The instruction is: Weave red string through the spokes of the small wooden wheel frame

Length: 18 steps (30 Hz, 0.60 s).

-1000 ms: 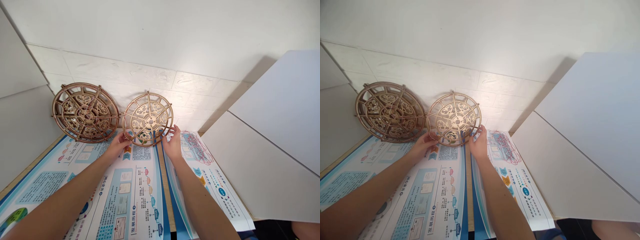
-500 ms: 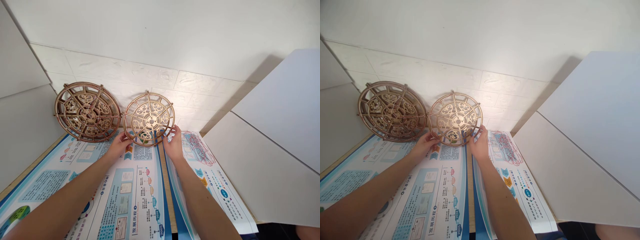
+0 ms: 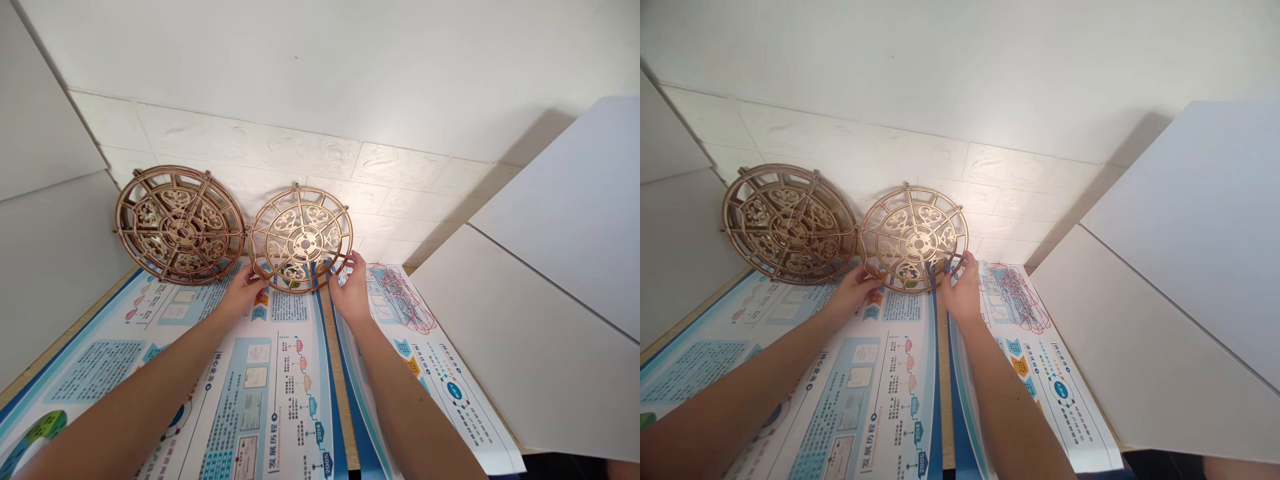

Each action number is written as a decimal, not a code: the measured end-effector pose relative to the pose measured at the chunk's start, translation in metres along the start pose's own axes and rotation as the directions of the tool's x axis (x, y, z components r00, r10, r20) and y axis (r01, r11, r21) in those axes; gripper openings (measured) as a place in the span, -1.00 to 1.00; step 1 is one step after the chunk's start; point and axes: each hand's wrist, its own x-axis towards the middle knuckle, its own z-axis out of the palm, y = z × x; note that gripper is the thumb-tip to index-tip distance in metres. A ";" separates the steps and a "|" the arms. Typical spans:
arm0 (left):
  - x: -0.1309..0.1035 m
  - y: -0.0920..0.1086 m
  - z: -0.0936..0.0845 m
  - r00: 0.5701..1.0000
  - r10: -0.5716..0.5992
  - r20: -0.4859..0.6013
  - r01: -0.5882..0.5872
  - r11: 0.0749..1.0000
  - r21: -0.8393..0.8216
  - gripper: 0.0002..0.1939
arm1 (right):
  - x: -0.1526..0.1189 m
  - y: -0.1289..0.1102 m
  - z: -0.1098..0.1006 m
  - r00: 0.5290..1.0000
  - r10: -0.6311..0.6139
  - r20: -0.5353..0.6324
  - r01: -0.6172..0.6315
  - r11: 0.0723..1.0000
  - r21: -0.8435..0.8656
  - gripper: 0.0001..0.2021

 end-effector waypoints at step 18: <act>0.002 -0.005 -0.001 1.000 0.006 0.005 -0.006 1.000 -0.005 -0.60 | -0.001 0.002 0.000 1.000 0.017 -0.003 -0.017 0.996 -0.084 -0.33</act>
